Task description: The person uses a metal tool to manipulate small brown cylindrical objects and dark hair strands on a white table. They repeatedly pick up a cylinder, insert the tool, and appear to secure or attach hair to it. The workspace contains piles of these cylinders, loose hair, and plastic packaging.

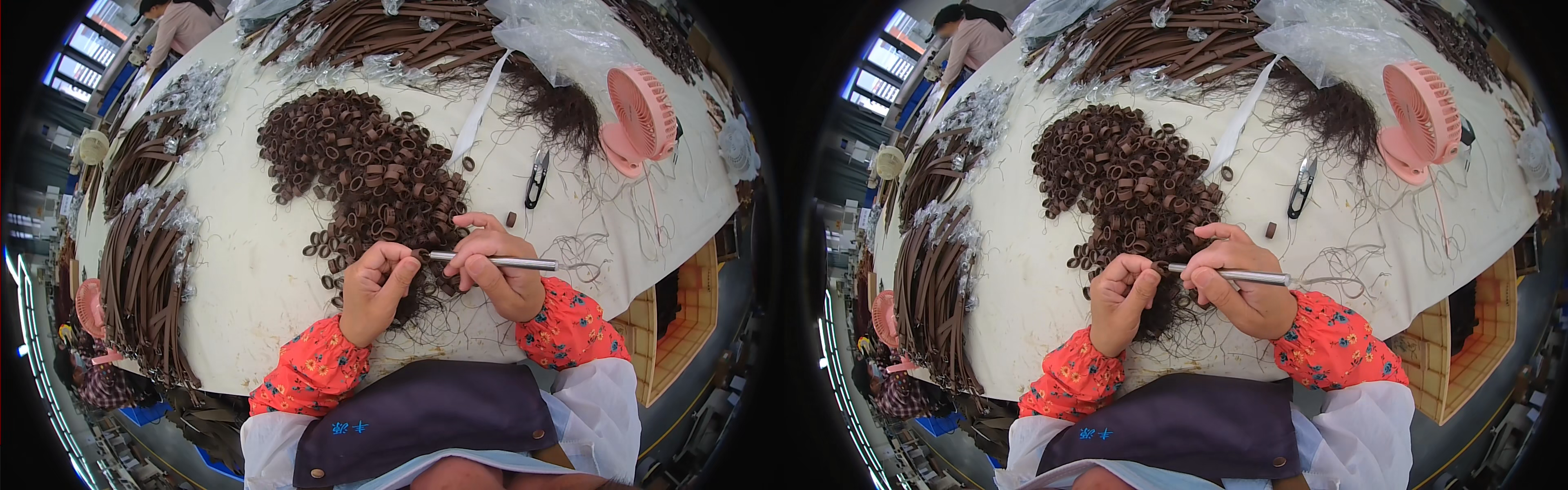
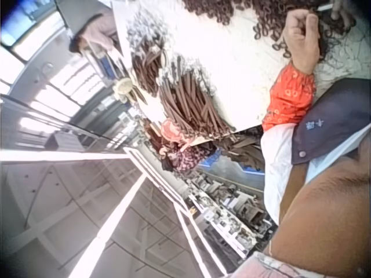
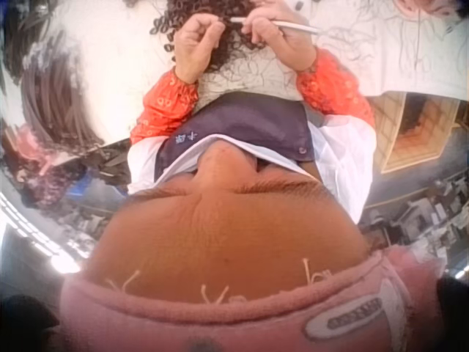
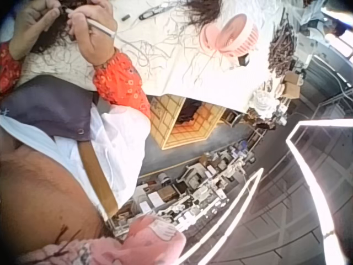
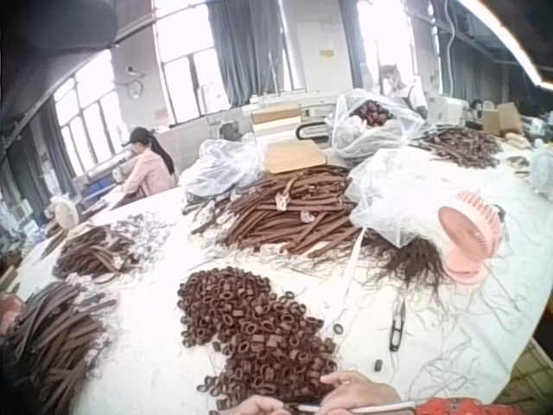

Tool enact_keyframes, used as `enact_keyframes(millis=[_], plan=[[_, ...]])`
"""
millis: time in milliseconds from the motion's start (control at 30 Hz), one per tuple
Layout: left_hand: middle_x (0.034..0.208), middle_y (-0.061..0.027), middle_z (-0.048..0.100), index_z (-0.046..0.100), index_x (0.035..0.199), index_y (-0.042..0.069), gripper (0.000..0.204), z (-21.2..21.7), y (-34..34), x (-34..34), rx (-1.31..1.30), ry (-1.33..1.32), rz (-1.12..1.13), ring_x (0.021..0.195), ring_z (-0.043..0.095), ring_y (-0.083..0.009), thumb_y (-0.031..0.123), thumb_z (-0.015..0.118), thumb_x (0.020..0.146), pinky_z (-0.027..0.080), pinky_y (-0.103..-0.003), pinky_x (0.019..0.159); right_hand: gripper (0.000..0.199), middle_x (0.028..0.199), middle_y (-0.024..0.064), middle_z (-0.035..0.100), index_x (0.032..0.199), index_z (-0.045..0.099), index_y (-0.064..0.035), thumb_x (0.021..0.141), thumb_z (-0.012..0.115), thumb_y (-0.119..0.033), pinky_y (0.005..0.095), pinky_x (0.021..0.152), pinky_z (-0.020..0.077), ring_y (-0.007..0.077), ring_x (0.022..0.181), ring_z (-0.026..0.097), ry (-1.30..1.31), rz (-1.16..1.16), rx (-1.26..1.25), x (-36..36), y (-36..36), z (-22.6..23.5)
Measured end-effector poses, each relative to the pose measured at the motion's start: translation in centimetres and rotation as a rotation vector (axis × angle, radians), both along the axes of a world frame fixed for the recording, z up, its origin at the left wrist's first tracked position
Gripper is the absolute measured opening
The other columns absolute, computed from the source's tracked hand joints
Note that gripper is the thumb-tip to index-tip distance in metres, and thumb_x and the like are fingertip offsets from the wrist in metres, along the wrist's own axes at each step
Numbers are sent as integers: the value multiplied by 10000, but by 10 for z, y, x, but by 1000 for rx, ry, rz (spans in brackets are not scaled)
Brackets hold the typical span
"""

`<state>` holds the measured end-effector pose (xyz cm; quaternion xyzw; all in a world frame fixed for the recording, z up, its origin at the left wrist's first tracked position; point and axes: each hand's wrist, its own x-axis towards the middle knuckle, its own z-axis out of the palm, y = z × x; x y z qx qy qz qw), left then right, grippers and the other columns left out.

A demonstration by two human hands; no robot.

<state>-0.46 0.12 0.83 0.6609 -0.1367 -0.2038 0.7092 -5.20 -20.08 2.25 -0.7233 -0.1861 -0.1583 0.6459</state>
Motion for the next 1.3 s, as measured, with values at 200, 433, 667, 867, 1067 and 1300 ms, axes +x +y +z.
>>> enact_keyframes(millis=[200, 433, 667, 867, 1067, 1300], plan=[[661, 75, 516, 642, 1041, 4, 139, 4, 7, 9, 134, -77, 5, 590, 374, 10, 91, 590, 946, 304, -168, 521, 156, 634, -13, 598, 932, 614, -55, 969, 484, -132, 456, 1027, 359, 82, 595, 596, 23, -13, 95, 0, -5, -1], [770, 17, 524, 682, 910, 84, 112, 11, 8, 24, 612, -1037, 104, 718, 465, -159, 36, 663, 811, 387, -291, 665, 149, 601, -24, 578, 917, 605, -56, 964, 476, -113, 438, 1014, 368, 73, 592, 589, 28, -170, -5, 0, -7, 4], [817, -11, 503, 682, 805, 115, 204, 20, 10, 15, 763, -983, -270, 809, 480, -214, 223, 804, 682, 332, -355, 723, 153, 601, -23, 586, 921, 609, -46, 962, 476, -111, 427, 1010, 374, 83, 602, 603, 30, -135, -2, 0, -7, 5], [897, -12, 591, 674, 839, 88, 163, 16, 8, 18, 570, -852, -272, 815, 528, -178, 156, 779, 734, 372, -322, 742, 148, 608, -18, 597, 939, 616, -42, 965, 491, -118, 424, 999, 386, 94, 638, 622, 31, -140, -2, 0, -6, 5], [979, -47, 680, 642, 897, 33, 127, 7, 15, 17, 251, -187, -209, 610, 485, -47, 29, 729, 804, 418, -195, 591, 132, 666, 25, 644, 1018, 623, -34, 951, 543, -116, 399, 965, 417, 153, 668, 643, -31, -124, -73, 4, -2, 2], [897, -59, 475, 675, 948, 125, 284, 21, 20, 28, 593, -757, -286, 846, 501, -231, 112, 795, 691, 419, -342, 739, 145, 770, 76, 657, 1051, 621, -28, 947, 557, -106, 321, 771, 484, 177, 712, 650, -1, -122, -83, 3, -3, 0]])
